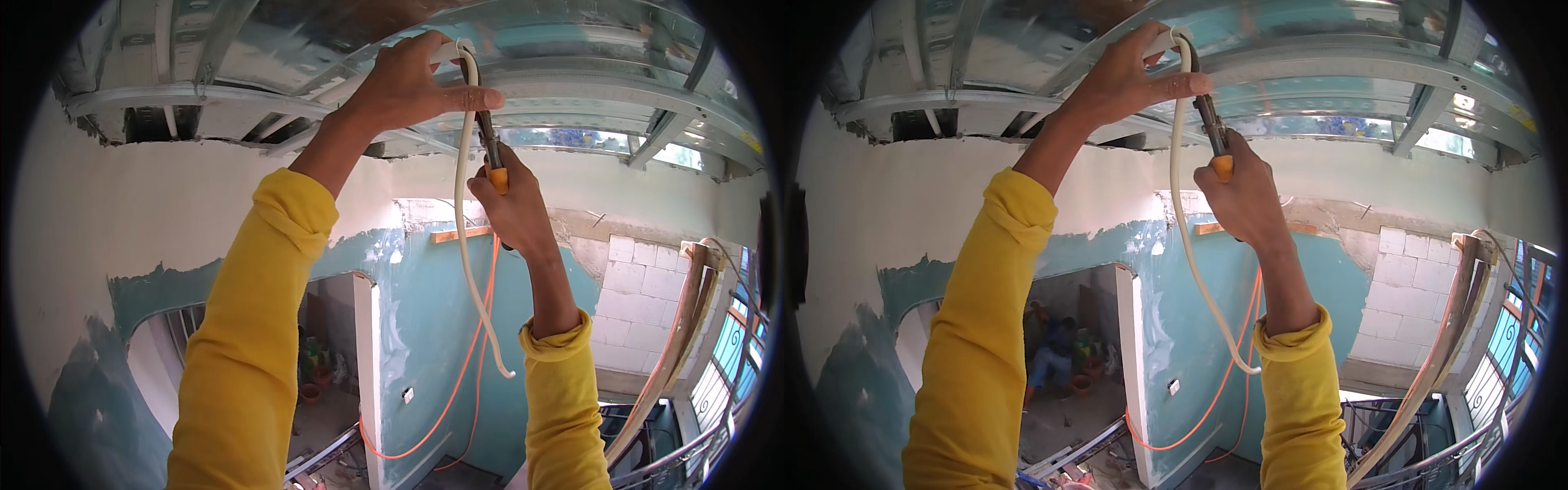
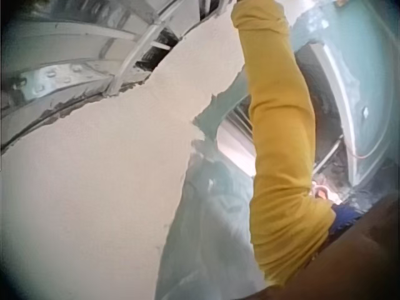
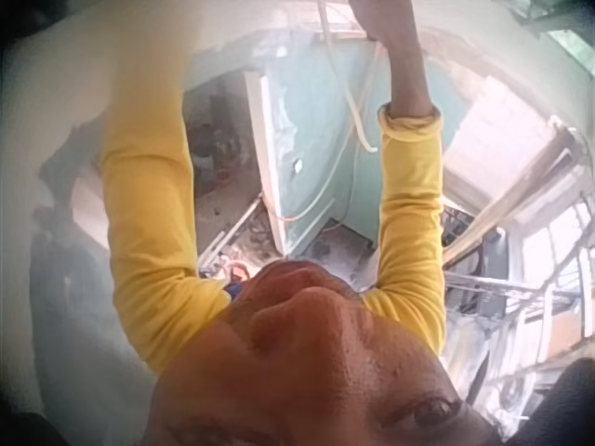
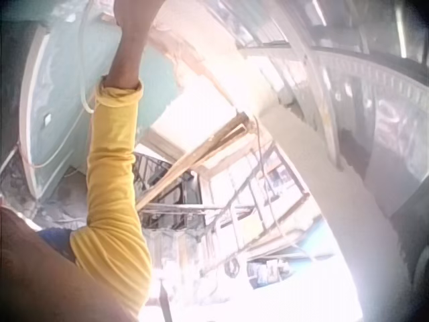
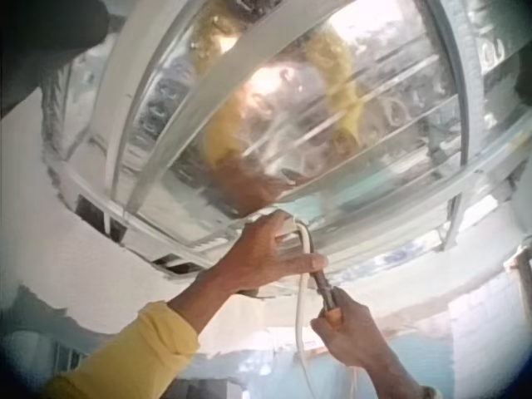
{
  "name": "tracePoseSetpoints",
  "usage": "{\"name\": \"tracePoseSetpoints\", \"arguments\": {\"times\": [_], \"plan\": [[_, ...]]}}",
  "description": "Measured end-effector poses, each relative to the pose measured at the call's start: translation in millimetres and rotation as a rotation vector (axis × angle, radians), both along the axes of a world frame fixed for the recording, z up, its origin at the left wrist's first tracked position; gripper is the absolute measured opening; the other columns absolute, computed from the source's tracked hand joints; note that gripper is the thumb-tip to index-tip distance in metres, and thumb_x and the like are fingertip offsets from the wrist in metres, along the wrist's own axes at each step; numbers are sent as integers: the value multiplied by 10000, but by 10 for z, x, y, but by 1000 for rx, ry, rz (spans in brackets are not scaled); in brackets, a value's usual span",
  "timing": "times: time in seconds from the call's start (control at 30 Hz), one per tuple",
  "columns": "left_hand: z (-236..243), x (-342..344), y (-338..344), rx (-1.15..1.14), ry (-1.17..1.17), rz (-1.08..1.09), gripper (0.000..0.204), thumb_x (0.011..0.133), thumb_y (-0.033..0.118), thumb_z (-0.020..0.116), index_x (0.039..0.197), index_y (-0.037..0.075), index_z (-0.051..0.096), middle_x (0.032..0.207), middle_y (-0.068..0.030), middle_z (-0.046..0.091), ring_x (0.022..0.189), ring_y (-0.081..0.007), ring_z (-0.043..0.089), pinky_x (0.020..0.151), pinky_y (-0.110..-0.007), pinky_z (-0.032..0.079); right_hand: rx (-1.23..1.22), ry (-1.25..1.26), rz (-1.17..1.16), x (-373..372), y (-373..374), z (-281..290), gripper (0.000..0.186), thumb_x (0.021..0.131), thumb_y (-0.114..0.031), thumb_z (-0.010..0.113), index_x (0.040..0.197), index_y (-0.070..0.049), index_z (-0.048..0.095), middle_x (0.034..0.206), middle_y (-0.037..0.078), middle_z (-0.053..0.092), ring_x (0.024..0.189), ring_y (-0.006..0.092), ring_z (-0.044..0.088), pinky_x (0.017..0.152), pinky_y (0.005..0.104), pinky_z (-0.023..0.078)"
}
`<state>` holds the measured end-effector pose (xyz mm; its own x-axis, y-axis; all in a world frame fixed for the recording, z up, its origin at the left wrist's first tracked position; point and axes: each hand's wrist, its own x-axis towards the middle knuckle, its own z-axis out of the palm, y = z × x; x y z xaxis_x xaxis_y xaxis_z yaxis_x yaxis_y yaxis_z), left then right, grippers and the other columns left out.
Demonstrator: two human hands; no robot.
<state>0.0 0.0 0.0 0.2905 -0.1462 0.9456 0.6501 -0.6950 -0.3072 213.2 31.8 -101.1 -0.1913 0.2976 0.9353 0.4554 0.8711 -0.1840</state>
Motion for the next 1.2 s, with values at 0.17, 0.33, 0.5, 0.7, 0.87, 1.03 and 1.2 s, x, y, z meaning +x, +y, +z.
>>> {"name": "tracePoseSetpoints", "arguments": {"times": [0.17,0.33,0.5,0.7,0.87,1.03,1.2], "plan": [[300,72,56,34,179,-35,1014,596,796,877,1206,8,691,1173,-220,714,1093,-384,706,975,-441,571,57,172,-42,-31,-21,-100,429,893,-211,685,1181,90,583,753,209,629,692,335,648,723,449,520],[264,39,44,-15,209,-67,953,646,725,893,1285,51,676,1195,-181,716,1173,-367,699,1016,-438,558,120,205,-20,-96,37,-151,358,910,-220,710,1090,64,587,723,192,628,667,352,641,700,451,511],[294,18,-112,-69,248,-134,905,641,719,898,1264,92,701,1169,-138,724,1162,-329,709,1018,-411,554,124,205,-36,-173,-2,-88,299,923,-207,719,1023,33,571,735,200,643,680,384,647,703,472,511],[388,-21,-145,-189,273,-25,761,733,595,907,1134,-16,693,1085,-91,680,1105,-241,680,1001,-342,536,178,234,-66,-210,77,-127,277,931,-192,714,1000,21,553,770,225,664,732,426,675,709,492,515],[432,37,-247,-191,269,97,747,739,653,881,1074,3,731,1005,-84,701,1048,-201,703,938,-342,545,238,231,-60,-178,109,-56,259,935,-172,715,990,23,553,760,225,666,728,439,684,695,492,517],[534,2,-11,-64,243,44,943,616,913,756,1011,56,769,840,-84,695,794,-228,677,761,-363,522,224,224,-114,-166,137,-77,278,933,-175,720,995,29,542,779,234,659,754,432,683,698,485,518],[485,39,-84,-56,278,15,1016,614,958,706,1054,45,788,873,-141,732,866,-281,724,812,-373,549,236,238,-43,-172,183,-85,303,923,-180,717,1054,38,552,766,221,647,725,401,673,701,471,522]]}}
